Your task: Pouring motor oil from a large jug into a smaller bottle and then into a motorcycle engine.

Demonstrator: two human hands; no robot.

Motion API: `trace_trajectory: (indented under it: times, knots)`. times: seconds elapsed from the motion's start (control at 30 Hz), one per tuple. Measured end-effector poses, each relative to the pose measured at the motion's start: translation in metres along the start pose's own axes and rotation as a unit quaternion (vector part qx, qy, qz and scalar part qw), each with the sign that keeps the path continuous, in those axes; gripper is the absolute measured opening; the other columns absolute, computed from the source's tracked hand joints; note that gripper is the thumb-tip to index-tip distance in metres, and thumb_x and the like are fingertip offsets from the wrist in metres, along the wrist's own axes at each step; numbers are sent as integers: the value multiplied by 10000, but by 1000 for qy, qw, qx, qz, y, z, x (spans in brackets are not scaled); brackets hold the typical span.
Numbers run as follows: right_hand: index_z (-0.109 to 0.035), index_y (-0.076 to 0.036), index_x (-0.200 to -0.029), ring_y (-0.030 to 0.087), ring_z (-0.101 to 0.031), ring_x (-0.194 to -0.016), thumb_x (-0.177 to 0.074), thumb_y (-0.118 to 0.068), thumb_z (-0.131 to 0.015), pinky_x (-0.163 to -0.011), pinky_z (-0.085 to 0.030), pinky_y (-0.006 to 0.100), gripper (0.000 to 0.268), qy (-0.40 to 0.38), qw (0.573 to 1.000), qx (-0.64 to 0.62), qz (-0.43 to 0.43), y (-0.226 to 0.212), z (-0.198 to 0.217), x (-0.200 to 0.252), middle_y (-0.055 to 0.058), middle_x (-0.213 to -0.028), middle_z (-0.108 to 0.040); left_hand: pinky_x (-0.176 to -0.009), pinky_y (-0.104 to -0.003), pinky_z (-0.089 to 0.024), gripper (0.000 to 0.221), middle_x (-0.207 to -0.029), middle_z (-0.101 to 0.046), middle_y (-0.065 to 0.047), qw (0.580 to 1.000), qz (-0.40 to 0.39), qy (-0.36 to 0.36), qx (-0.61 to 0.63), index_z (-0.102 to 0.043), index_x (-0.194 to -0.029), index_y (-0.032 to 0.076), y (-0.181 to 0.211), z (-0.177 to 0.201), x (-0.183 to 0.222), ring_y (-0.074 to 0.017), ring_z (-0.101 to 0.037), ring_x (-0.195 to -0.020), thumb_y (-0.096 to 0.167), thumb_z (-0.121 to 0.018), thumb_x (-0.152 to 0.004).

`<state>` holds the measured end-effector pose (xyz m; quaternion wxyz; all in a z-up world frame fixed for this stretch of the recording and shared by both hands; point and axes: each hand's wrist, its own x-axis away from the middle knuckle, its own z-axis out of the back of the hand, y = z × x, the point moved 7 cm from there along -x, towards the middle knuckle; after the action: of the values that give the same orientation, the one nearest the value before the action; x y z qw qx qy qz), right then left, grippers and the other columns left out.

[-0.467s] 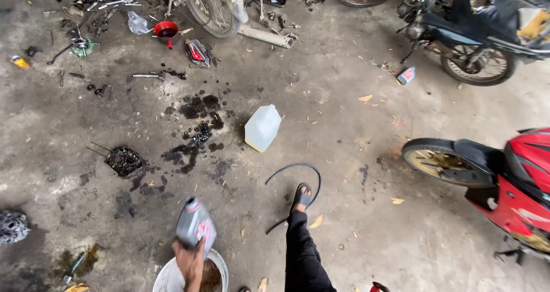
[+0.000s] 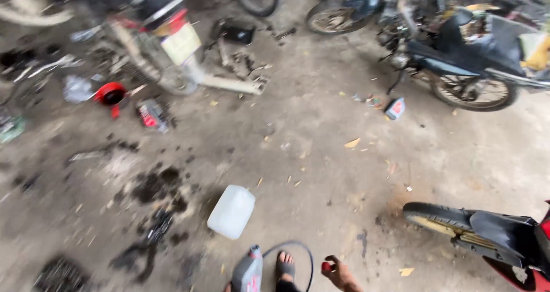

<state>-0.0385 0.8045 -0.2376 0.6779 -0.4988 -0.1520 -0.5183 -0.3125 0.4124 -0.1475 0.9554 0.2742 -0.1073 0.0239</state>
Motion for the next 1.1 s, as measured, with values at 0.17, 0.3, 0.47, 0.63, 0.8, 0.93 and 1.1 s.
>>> trace_trajectory:
  times: [0.17,0.3,0.47,0.63,0.8,0.93,1.1]
  knots:
    - [-657,-320,-1208,210,-732,-1024,-753,-256,-793,-904,-598,306,480,17,989,136,48,-70,-18,-132,32,-1166,-736,-908,-463,-536,999,-1191,-700,-37,994,-70,-82,30,-584,-1349,342,75,-157,-113,-350,-661,-1064,563,-859,-415]
    - [-637,-298,-1278,318,-701,-1071,-716,-125,-727,-998,-593,371,595,57,983,173,29,-47,-40,-241,84,-1223,-607,-924,-454,-542,964,-1220,-650,-46,986,-74,-141,49,-538,-1362,309,45,-291,-136,-334,-646,-1107,394,-892,-469]
    - [-639,-276,-1254,395,-718,-934,-843,-388,-748,-828,-568,488,439,135,956,205,162,57,-112,-398,149,-1068,-688,-940,-444,-549,957,-1248,-601,-56,976,-52,-209,41,-493,-1375,275,-33,-412,-127,-319,-631,-1150,226,-927,-524]
    - [-551,-251,-1263,393,-699,-1016,-851,-434,-730,-800,-558,532,485,134,949,222,181,11,-154,-438,89,-1181,-674,-955,-478,-541,754,-1365,-582,-162,964,-159,-203,60,-467,-1355,91,-5,-460,-177,-376,-600,-1223,227,-882,-740]
    - [-564,-206,-1276,378,-636,-1103,-869,-419,-711,-843,-553,518,483,171,935,217,223,-17,-171,-446,123,-1191,-650,-929,-427,-582,703,-1252,-628,-149,966,-197,-142,88,-512,-1269,61,5,-487,-196,-297,-653,-1133,265,-901,-719]
    - [-565,-212,-1324,351,-595,-1206,-853,-373,-745,-936,-532,497,529,156,931,236,232,-3,-182,-458,111,-1244,-644,-917,-428,-584,802,-1284,-617,-154,969,-171,-145,107,-463,-1334,56,12,-480,-193,-292,-658,-1150,381,-917,-759]
    - [-618,-148,-1329,249,-708,-928,-882,-414,-700,-802,-583,399,526,242,935,35,258,-51,-135,-383,122,-1215,-657,-939,-515,-520,872,-1288,-574,-205,932,-184,-311,-40,-378,-1331,51,-5,-454,-176,-381,-588,-1184,536,-866,-797]
